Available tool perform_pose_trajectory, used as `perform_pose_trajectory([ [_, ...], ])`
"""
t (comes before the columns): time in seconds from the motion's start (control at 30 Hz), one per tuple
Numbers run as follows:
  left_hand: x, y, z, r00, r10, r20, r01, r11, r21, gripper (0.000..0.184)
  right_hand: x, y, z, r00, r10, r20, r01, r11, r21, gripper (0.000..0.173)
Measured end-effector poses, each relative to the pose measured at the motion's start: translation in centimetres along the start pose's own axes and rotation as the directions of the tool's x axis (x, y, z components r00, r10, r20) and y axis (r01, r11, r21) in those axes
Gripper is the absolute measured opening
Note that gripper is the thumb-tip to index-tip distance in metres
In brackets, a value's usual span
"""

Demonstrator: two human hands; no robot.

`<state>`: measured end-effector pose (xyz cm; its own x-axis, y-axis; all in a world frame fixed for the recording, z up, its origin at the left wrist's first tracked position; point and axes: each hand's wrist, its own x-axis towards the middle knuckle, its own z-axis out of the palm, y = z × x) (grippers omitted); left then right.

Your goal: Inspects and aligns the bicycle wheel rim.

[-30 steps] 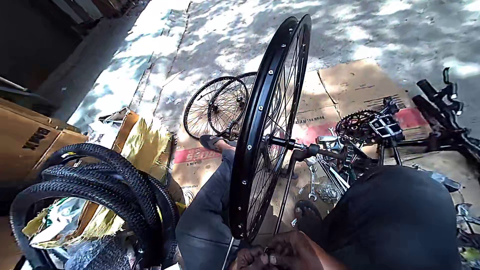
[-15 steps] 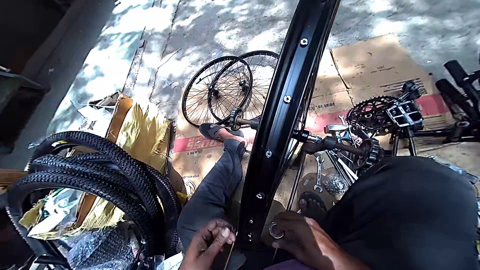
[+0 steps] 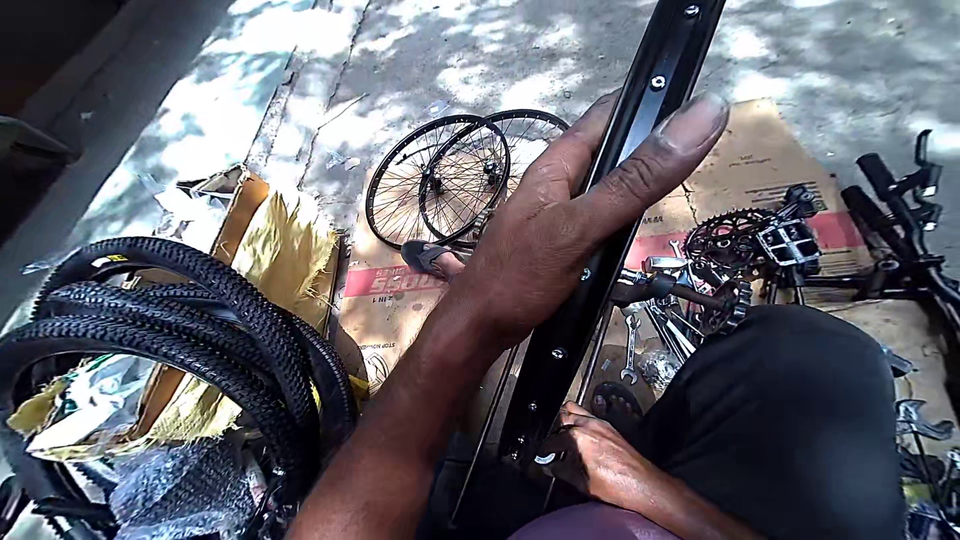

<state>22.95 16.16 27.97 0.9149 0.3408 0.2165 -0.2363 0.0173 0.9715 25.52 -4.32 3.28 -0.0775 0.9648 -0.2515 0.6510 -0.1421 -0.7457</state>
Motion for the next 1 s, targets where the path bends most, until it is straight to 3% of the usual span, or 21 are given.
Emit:
perform_pose_trajectory([
  [0.1,-1.1,-1.8,-0.4,0.996,0.065,0.063,-0.058,0.993,-0.107,0.052,0.0,0.2,0.0,1.0,-0.013,-0.004,0.013,1.0,0.008,0.023],
  [0.2,-7.7,-6.3,-1.3,0.989,0.118,0.092,-0.092,0.964,-0.249,0.075,-0.1,0.6,0.5,0.999,-0.035,-0.012,0.036,0.999,0.018,0.022],
  [0.27,-13.6,-10.4,-2.8,0.997,-0.019,0.075,0.047,0.917,-0.395,0.056,0.0,0.5,0.4,1.0,-0.022,0.019,0.022,0.999,0.029,0.023],
  [0.3,-16.3,-12.0,-3.3,0.987,-0.157,0.015,0.152,0.925,-0.349,0.054,0.1,0.4,0.2,0.999,-0.009,0.043,0.008,0.999,0.034,0.024],
  [0.33,-18.5,-13.3,-3.6,0.942,-0.319,-0.099,0.293,0.932,-0.214,0.056,0.2,0.4,0.1,0.999,0.002,0.053,-0.004,0.999,0.037,0.025],
  [0.4,-20.8,-15.3,-3.1,0.738,-0.515,-0.435,0.618,0.775,0.131,0.051,0.2,0.3,0.2,0.998,0.016,0.053,-0.018,0.999,0.051,0.025],
  [0.43,-21.5,-15.9,-2.8,0.679,-0.497,-0.54,0.661,0.735,0.154,0.045,0.2,0.4,0.1,0.998,0.016,0.054,-0.019,0.999,0.049,0.025],
  [0.47,-22.0,-16.1,-2.7,0.67,-0.457,-0.585,0.637,0.758,0.137,0.04,0.2,0.4,0.1,0.999,0.014,0.051,-0.016,0.999,0.044,0.025],
  [0.67,-23.7,-15.3,-2.5,0.793,-0.293,-0.535,0.405,0.909,0.102,0.026,0.3,0.3,0.1,0.999,0.013,0.048,-0.015,0.999,0.04,0.024],
  [0.83,-22.9,-12.2,-2.6,0.95,-0.124,-0.288,0.17,0.975,0.142,0.047,0.3,0.3,0.0,0.999,0.01,0.046,-0.012,0.999,0.043,0.024],
  [1.0,-22.0,-9.6,-3.1,0.983,-0.017,-0.182,0.065,0.963,0.26,0.037,0.4,0.4,0.1,0.999,-0.002,0.051,0.0,0.999,0.042,0.024],
])
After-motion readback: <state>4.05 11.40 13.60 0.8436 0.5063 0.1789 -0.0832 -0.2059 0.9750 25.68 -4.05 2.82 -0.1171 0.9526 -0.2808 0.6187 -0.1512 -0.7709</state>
